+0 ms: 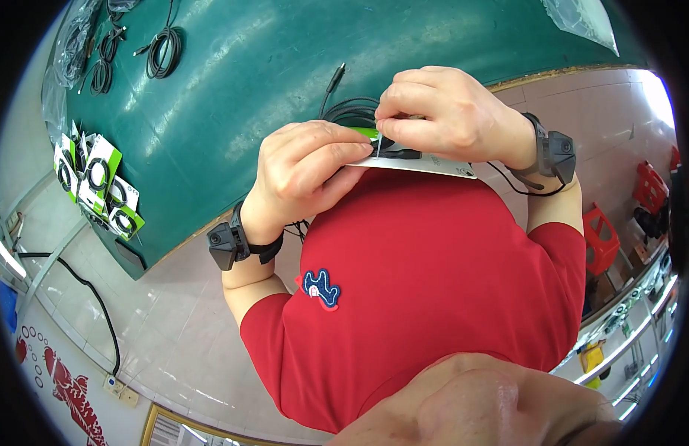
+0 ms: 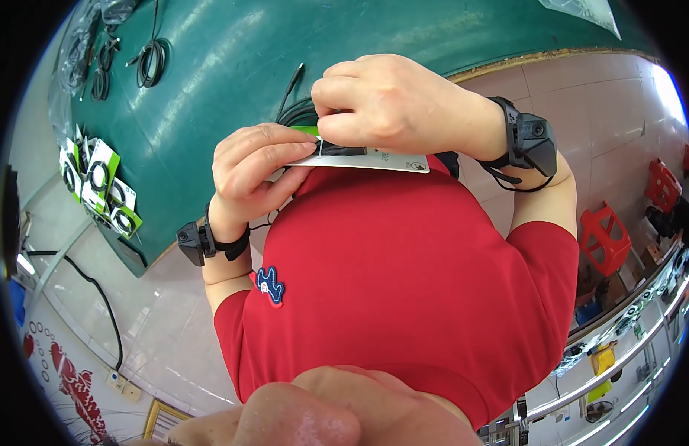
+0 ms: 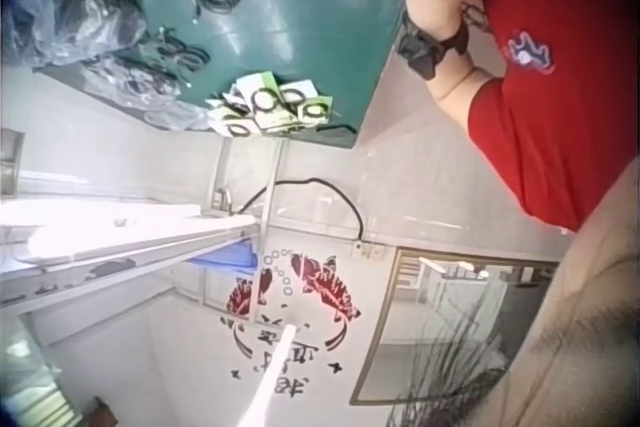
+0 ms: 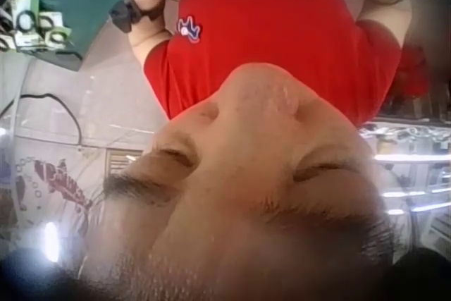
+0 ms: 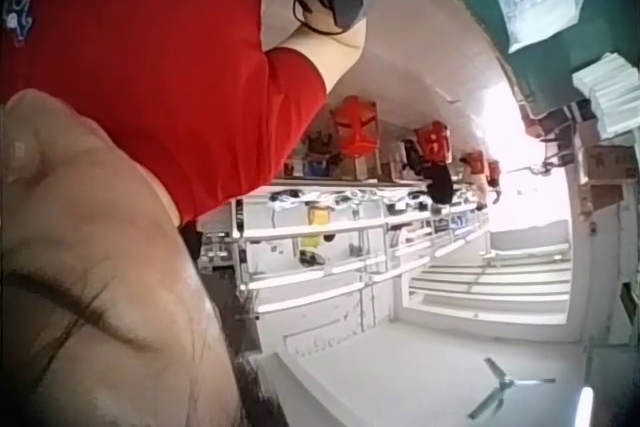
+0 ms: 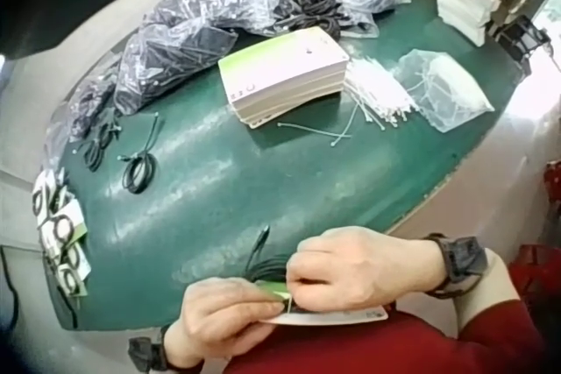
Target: Packaging USB cables into retail display cards on an assembly line.
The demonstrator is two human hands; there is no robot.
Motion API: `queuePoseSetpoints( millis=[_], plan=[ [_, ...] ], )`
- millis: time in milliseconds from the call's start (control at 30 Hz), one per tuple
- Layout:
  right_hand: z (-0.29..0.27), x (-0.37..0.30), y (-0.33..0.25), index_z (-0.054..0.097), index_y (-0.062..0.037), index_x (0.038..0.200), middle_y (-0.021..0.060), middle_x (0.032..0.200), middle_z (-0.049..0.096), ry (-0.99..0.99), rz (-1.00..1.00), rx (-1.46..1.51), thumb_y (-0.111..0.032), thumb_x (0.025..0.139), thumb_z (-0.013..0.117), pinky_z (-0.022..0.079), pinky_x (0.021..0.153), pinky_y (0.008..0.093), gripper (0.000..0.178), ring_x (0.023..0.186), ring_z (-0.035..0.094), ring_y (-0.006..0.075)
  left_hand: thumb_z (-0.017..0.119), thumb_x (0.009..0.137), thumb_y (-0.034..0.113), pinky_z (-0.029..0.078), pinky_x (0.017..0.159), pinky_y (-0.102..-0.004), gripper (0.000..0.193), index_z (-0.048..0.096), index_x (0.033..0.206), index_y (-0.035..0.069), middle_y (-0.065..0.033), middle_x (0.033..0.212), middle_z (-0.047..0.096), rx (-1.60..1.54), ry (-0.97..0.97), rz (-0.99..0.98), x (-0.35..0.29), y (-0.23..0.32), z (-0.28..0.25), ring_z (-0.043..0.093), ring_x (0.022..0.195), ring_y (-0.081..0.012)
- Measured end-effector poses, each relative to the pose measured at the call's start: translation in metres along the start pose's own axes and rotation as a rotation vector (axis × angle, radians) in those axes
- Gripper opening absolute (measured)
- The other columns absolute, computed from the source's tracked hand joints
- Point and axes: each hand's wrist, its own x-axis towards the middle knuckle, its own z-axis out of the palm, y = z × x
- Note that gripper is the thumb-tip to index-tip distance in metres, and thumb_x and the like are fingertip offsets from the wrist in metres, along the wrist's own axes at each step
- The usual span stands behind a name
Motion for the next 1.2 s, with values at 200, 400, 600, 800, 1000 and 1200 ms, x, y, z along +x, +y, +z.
queuePoseSetpoints(
  millis=[200, 400, 600, 800, 1000, 1200],
  plan=[
    [0.0012, 0.0011, 0.0003, 0.060, 0.0005, 0.084, 0.0107, 0.088, 0.059, -0.004, -0.010, -0.027, -0.004, 0.069, 0.069, 0.051, 0.057, 0.0339, 0.018, 0.071, 0.060, 0.0248, 0.080, 0.064, -0.001, 0.057, 0.064, -0.0321, 0.024, 0.072, 0.087, 0.001, -0.0119, 0.089, 0.074, 0.001, -0.010, -0.002, 0.0003, -0.0010, -0.0006, 0.074, 0.077, -0.0260],
    [-0.0004, 0.0012, 0.0013, 0.061, 0.0005, 0.085, 0.0104, 0.088, 0.060, -0.008, -0.017, -0.009, -0.003, 0.070, 0.069, 0.051, 0.057, 0.0340, 0.018, 0.071, 0.061, 0.0246, 0.080, 0.065, 0.003, 0.056, 0.059, -0.0311, 0.022, 0.070, 0.084, 0.006, -0.0072, 0.086, 0.073, 0.018, 0.029, 0.014, 0.0010, -0.0041, 0.0021, 0.072, 0.073, -0.0236],
    [0.0021, -0.0004, 0.0042, 0.062, 0.0007, 0.086, 0.0105, 0.088, 0.060, 0.017, 0.007, 0.034, -0.003, 0.071, 0.069, 0.052, 0.058, 0.0340, 0.017, 0.072, 0.062, 0.0250, 0.080, 0.064, 0.003, 0.055, 0.058, -0.0309, 0.023, 0.070, 0.084, 0.006, -0.0071, 0.086, 0.073, 0.033, 0.034, 0.037, 0.0009, -0.0043, 0.0023, 0.072, 0.072, -0.0236],
    [0.0040, -0.0008, 0.0017, 0.062, 0.0005, 0.084, 0.0109, 0.088, 0.060, 0.000, -0.004, 0.029, -0.003, 0.070, 0.069, 0.052, 0.058, 0.0338, 0.016, 0.071, 0.062, 0.0250, 0.080, 0.064, -0.001, 0.057, 0.064, -0.0320, 0.024, 0.072, 0.087, 0.001, -0.0116, 0.089, 0.074, 0.011, -0.001, 0.015, -0.0023, -0.0010, 0.0008, 0.073, 0.076, -0.0261],
    [0.0052, -0.0009, 0.0023, 0.061, 0.0003, 0.083, 0.0106, 0.086, 0.060, 0.005, -0.027, 0.018, -0.004, 0.070, 0.070, 0.051, 0.056, 0.0334, 0.016, 0.071, 0.062, 0.0245, 0.080, 0.064, 0.003, 0.054, 0.056, -0.0306, 0.024, 0.069, 0.085, 0.005, -0.0077, 0.086, 0.073, 0.025, 0.037, 0.054, -0.0011, -0.0043, 0.0034, 0.072, 0.071, -0.0236],
    [0.0053, 0.0018, 0.0031, 0.061, 0.0003, 0.082, 0.0095, 0.087, 0.061, 0.019, -0.073, 0.044, -0.004, 0.069, 0.071, 0.049, 0.053, 0.0326, 0.017, 0.070, 0.062, 0.0235, 0.081, 0.064, 0.003, 0.055, 0.057, -0.0308, 0.023, 0.070, 0.085, 0.005, -0.0074, 0.086, 0.073, 0.025, 0.029, 0.043, 0.0000, -0.0043, 0.0024, 0.072, 0.071, -0.0236]
  ],
)
